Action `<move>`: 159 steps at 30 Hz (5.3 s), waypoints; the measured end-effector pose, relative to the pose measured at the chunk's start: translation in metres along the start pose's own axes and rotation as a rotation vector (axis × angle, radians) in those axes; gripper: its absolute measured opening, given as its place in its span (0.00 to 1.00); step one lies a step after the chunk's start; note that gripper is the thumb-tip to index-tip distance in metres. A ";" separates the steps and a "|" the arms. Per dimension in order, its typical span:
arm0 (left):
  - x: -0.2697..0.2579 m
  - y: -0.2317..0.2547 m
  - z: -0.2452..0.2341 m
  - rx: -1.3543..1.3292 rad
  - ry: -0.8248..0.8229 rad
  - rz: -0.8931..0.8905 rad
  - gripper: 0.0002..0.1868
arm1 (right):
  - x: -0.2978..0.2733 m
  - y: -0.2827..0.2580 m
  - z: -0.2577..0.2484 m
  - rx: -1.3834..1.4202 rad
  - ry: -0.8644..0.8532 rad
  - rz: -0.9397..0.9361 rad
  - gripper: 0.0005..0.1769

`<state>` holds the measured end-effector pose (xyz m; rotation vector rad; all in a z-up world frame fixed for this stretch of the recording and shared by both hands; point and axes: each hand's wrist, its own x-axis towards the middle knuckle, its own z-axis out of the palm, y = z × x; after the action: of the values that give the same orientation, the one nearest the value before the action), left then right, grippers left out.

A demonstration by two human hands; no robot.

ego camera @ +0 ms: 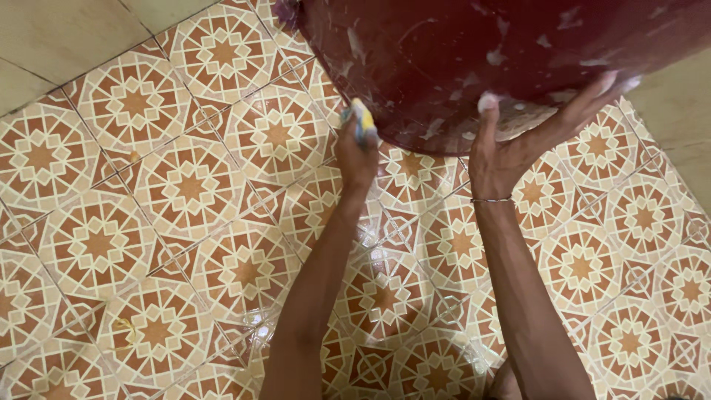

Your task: The person scrubs the side of a large red bucket with a soapy sponge and wipes it with a cloth while sitting on a tiled floor.

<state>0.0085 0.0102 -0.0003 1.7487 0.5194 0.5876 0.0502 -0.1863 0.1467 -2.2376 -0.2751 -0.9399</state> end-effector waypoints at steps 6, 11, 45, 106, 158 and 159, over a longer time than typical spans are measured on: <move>-0.014 0.010 0.009 -0.082 -0.067 -0.242 0.30 | 0.004 -0.008 -0.010 -0.010 -0.007 -0.011 0.62; -0.027 0.000 0.015 0.010 -0.012 -0.052 0.29 | 0.005 -0.013 -0.012 -0.008 -0.025 -0.004 0.63; -0.026 -0.006 0.022 0.245 -0.062 -0.113 0.32 | 0.010 0.000 -0.023 -0.069 -0.011 -0.089 0.63; -0.026 0.077 0.018 -0.103 0.116 -0.102 0.26 | 0.012 0.003 -0.017 -0.020 0.009 -0.092 0.64; -0.031 0.062 0.009 0.186 0.055 0.313 0.19 | 0.010 -0.007 -0.021 -0.012 -0.011 -0.092 0.63; -0.029 0.060 0.005 0.234 0.069 0.366 0.19 | 0.010 -0.009 -0.020 -0.003 -0.015 -0.096 0.63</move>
<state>-0.0081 -0.0256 0.0532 2.0714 0.3248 0.8745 0.0430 -0.1938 0.1685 -2.2519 -0.3907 -0.9746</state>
